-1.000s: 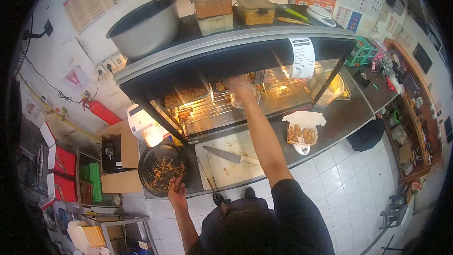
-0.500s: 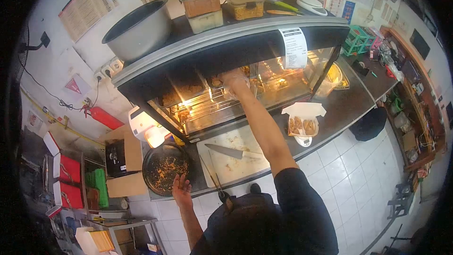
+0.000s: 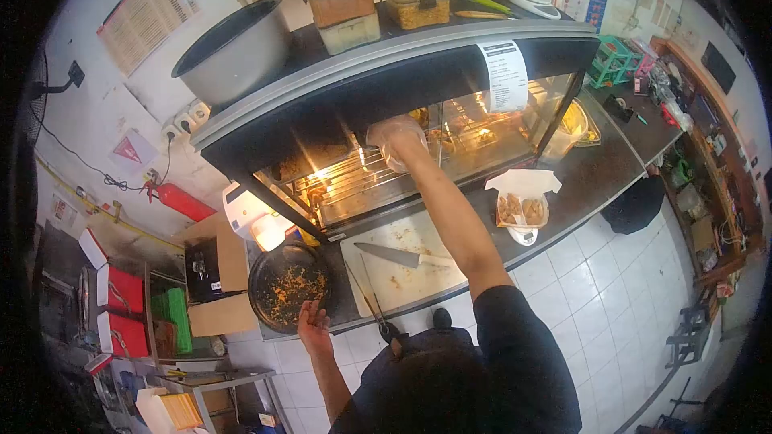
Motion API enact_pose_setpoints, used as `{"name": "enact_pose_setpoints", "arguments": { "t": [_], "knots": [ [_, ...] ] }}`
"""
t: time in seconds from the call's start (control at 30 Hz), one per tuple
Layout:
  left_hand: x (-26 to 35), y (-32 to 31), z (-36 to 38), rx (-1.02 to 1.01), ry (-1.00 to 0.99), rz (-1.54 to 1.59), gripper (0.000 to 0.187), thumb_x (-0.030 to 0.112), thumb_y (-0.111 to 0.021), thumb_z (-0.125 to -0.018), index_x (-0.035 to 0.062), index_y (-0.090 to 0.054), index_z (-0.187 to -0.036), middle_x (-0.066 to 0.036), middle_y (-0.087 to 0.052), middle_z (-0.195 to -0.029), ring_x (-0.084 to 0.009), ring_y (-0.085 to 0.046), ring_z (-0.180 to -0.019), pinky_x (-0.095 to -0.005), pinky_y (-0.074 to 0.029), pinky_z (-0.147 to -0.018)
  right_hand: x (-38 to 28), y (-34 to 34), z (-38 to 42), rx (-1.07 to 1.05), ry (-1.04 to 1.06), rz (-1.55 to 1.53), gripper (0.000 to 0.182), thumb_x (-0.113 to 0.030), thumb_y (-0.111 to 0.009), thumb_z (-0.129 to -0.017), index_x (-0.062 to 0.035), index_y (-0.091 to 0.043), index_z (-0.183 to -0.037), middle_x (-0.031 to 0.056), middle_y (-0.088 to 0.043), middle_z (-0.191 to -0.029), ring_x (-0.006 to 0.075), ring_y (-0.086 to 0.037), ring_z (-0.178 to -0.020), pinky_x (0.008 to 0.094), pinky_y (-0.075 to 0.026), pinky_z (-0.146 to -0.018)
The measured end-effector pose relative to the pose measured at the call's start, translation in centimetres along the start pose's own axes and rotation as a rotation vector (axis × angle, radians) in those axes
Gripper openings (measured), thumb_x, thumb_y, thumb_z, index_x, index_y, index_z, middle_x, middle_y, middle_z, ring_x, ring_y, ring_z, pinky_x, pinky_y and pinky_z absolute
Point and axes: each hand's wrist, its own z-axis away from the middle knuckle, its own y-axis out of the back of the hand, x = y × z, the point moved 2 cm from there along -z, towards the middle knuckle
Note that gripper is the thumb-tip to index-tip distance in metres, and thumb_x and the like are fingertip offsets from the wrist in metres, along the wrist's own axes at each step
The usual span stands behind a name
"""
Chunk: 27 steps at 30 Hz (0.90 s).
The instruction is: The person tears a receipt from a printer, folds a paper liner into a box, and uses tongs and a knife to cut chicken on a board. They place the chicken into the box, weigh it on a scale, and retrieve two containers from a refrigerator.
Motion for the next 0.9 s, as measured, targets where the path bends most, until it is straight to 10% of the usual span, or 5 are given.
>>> {"name": "enact_pose_setpoints", "arguments": {
  "t": [0.5,0.67,0.77,0.83,0.9],
  "knots": [
    [-0.1,0.1,-1.9,-0.066,0.014,-0.138,0.048,0.037,-0.045,-0.099,0.0138,-0.045,-0.140,-0.006,-0.053,-0.134,-0.0147,-0.055,-0.097,-0.0325,-0.042,-0.085,-0.4,-4.1,3.3,0.375,0.111,0.307,0.020,-0.016,-0.054,-0.083,-0.0031,-0.065,-0.094,0.0119,-0.066,-0.089,0.0293,-0.062,-0.082,0.0410,-0.051,-0.081],
    [0.0,-0.7,-1.6,-0.097,0.023,-0.129,0.046,0.035,-0.044,-0.099,0.0146,-0.045,-0.140,-0.008,-0.053,-0.133,-0.0145,-0.054,-0.097,-0.0298,-0.043,-0.083,1.1,-4.6,12.6,0.887,0.128,-0.444,0.012,-0.011,-0.056,-0.087,-0.0001,-0.061,-0.085,0.0162,-0.062,-0.086,0.0311,-0.061,-0.078,0.0365,-0.050,-0.071],
    [0.0,0.0,-0.9,-0.031,0.034,-0.163,0.044,0.034,-0.043,-0.099,0.0157,-0.046,-0.139,-0.006,-0.054,-0.132,-0.0142,-0.054,-0.095,-0.0292,-0.043,-0.084,8.5,-6.6,18.2,0.622,-0.250,-0.853,0.015,-0.011,-0.056,-0.087,-0.0038,-0.062,-0.076,0.0089,-0.061,-0.069,0.0258,-0.060,-0.064,0.0331,-0.047,-0.058],
    [-0.1,0.8,-0.5,0.016,0.049,-0.186,0.043,0.033,-0.044,-0.099,0.0163,-0.047,-0.139,-0.005,-0.055,-0.131,-0.0139,-0.054,-0.094,-0.0292,-0.042,-0.084,17.3,-9.0,21.0,0.332,-0.266,0.220,0.014,-0.014,-0.056,-0.088,-0.0057,-0.065,-0.081,0.0136,-0.062,-0.072,0.0268,-0.064,-0.066,0.0371,-0.048,-0.057],
    [-0.6,1.2,-0.1,-0.004,0.095,-0.250,0.040,0.033,-0.045,-0.098,0.0176,-0.051,-0.135,0.000,-0.057,-0.128,-0.0130,-0.053,-0.095,-0.0297,-0.041,-0.086,27.2,-13.9,21.5,0.450,-0.505,0.209,0.016,-0.020,-0.055,-0.086,-0.0084,-0.064,-0.082,0.0128,-0.064,-0.072,0.0284,-0.065,-0.071,0.0399,-0.052,-0.065]
  ]
}}
